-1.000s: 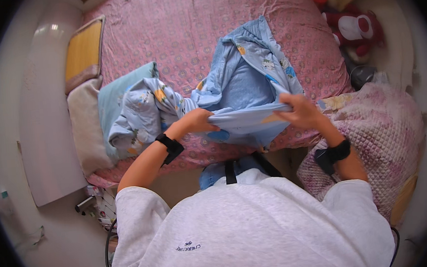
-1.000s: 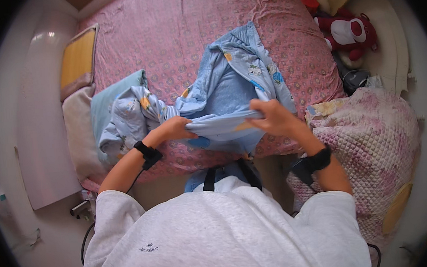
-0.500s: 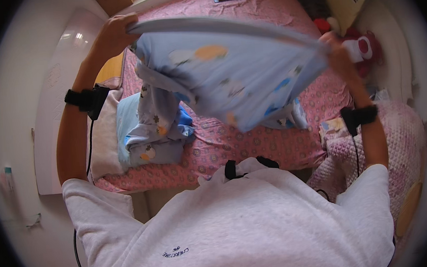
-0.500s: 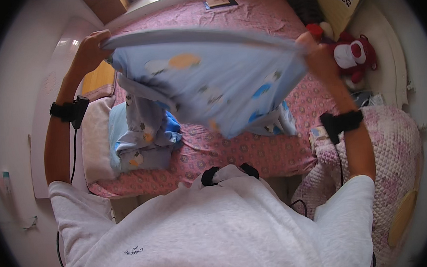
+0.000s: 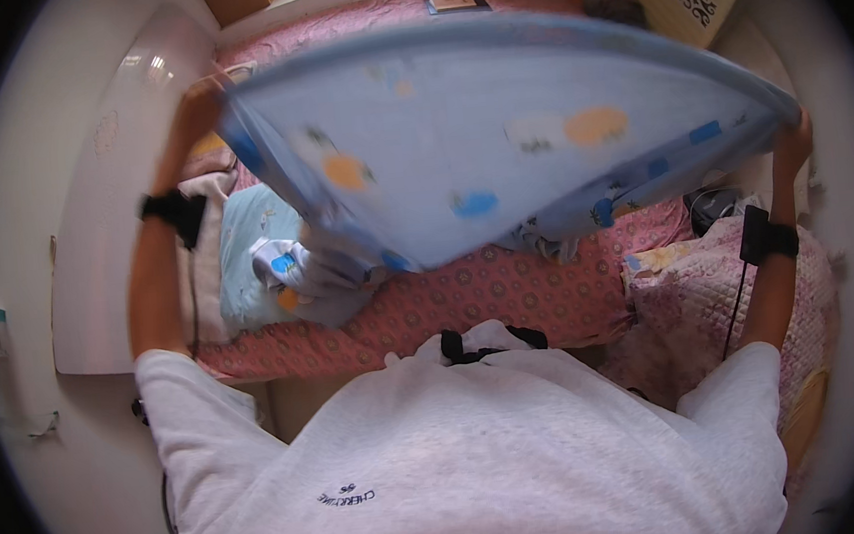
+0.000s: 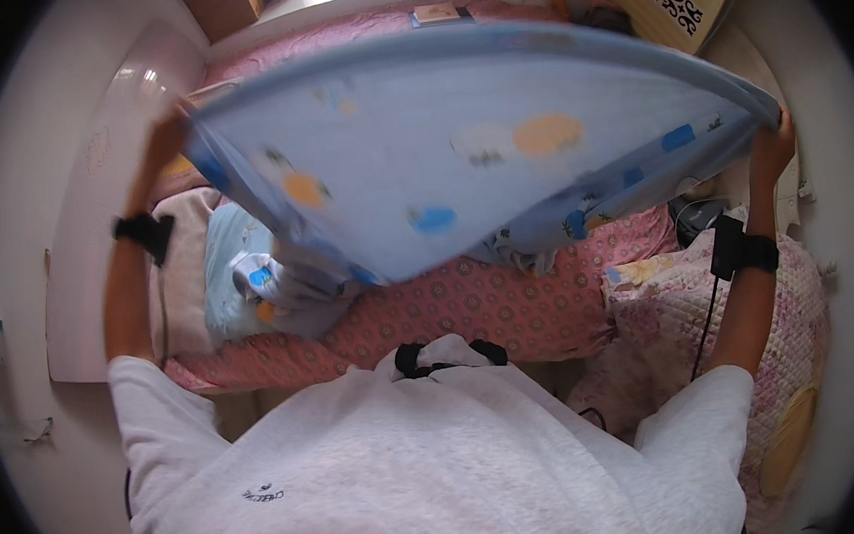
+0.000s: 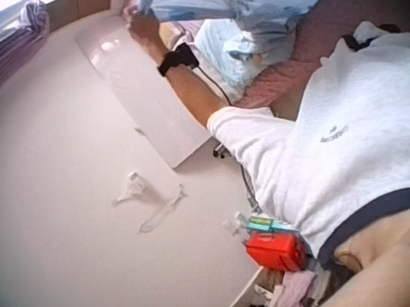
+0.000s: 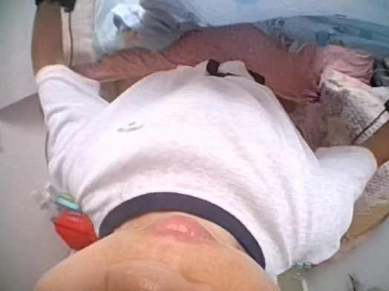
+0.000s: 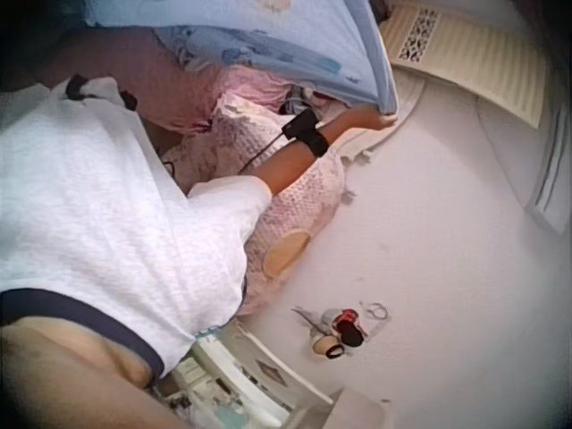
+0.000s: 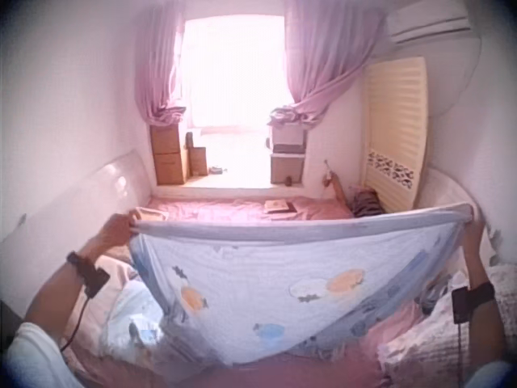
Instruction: The person unfolds and spreads two blankets over a bed, smoothing the fabric by hand and pulling the edges to cover the surface.
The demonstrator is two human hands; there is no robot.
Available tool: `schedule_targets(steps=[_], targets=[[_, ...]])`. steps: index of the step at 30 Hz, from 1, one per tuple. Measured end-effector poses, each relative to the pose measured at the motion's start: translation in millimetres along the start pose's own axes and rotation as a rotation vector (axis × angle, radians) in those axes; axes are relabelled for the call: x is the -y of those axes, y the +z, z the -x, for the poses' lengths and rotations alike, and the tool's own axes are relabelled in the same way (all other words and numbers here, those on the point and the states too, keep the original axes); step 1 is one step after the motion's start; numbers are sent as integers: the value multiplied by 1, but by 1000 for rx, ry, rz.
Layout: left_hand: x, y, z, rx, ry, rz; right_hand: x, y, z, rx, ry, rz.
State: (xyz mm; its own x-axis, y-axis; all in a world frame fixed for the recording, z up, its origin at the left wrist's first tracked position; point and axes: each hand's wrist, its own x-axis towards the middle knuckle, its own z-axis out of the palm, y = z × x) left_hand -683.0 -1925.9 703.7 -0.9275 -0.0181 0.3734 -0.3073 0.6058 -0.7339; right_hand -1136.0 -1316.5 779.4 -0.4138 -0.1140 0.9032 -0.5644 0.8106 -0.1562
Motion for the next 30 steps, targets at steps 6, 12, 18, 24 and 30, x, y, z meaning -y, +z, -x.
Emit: schedule_targets(steps=[6, 12, 18, 24, 30], targets=[[82, -97, -8, -295, -514, 741, 10, 35, 69, 213, 160, -248], [-145, -64, 145, 1124, -227, 1161, 35, -6, 295, 1643, 275, -254], [-227, -93, 313, 2142, 354, 1286, 29, -83, 427, 2173, 628, -202], [-277, -51, 359, 2155, 732, 1162, 14, -37, 491, 2277, 668, -133], [-91, 135, 49, 1008, 46, 701, 21, 230, 235, 1264, -63, -133]])
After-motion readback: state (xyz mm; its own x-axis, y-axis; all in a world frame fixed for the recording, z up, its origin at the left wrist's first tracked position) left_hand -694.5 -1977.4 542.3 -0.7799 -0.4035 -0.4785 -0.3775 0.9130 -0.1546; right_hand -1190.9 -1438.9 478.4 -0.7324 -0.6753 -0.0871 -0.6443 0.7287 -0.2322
